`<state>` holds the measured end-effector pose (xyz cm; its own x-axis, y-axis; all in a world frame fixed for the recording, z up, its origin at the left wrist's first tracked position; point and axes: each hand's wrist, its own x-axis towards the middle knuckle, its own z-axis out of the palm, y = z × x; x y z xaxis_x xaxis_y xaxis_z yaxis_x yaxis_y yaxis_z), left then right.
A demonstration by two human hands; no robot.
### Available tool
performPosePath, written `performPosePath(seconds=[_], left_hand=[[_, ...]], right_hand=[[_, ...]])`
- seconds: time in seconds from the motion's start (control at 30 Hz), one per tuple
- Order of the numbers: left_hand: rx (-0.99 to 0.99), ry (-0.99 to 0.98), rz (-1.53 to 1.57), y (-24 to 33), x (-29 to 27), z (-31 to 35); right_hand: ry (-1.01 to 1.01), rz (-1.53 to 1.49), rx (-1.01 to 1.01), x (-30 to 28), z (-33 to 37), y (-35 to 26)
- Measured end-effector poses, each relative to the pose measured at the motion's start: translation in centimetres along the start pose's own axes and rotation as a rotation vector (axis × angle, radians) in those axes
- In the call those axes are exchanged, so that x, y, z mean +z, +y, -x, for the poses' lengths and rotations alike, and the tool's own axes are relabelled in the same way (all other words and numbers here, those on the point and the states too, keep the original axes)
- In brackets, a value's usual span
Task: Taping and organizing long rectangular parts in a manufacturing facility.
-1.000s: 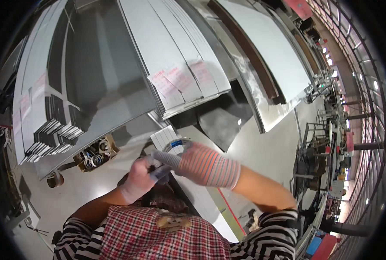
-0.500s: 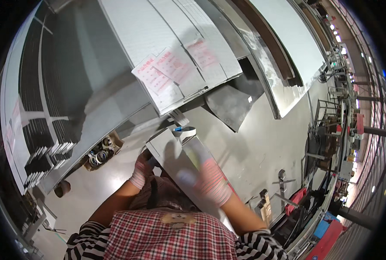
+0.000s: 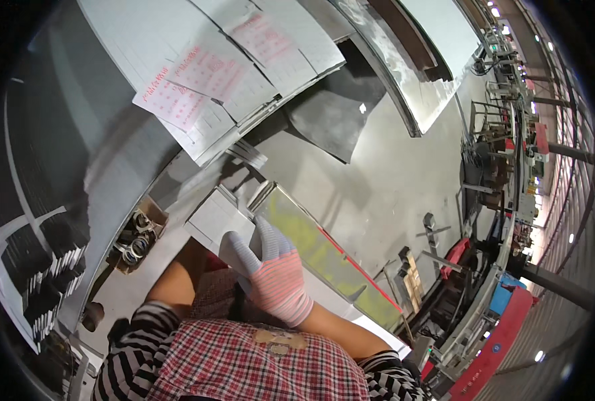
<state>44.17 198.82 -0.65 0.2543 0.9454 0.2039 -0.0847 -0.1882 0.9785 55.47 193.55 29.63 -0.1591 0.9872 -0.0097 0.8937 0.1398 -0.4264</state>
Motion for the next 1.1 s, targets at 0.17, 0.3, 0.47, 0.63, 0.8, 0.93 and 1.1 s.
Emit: performPosePath(seconds=[0.17,0.3,0.47,0.63,0.8,0.93,1.1], left_hand=[[-0.612,0.220,0.630,13.5,-8.1,10.1],[-0.393,0.010,0.027,24.4,-3.6,0.4],[-0.409,-0.244,-0.899,27.6,-1.1,-5.7],[-0.427,-0.693,-1.282,24.1,-2.9,-7.0],[-0.571,-0.416,-1.116,30.4,-0.7,-8.2],[-0.431,-0.402,-0.918,31.2,-1.0,-6.7],[0.246,-0.691,-1.037,31.6,2.9,-4.8]], right_hand=[[-0.045,0.104,0.036,-0.6,1.0,0.5],[-0.032,0.150,-0.028,0.0,2.1,0.0],[0.358,-0.486,-0.071,-3.5,2.1,0.5],[-0.105,0.173,-0.523,-9.6,-5.6,-1.7],[-0.428,0.376,-0.468,-6.2,-10.3,3.2],[-0.415,-0.310,-0.453,-0.5,-10.6,11.2],[-0.806,-0.702,-0.199,-0.9,-12.6,9.8]])
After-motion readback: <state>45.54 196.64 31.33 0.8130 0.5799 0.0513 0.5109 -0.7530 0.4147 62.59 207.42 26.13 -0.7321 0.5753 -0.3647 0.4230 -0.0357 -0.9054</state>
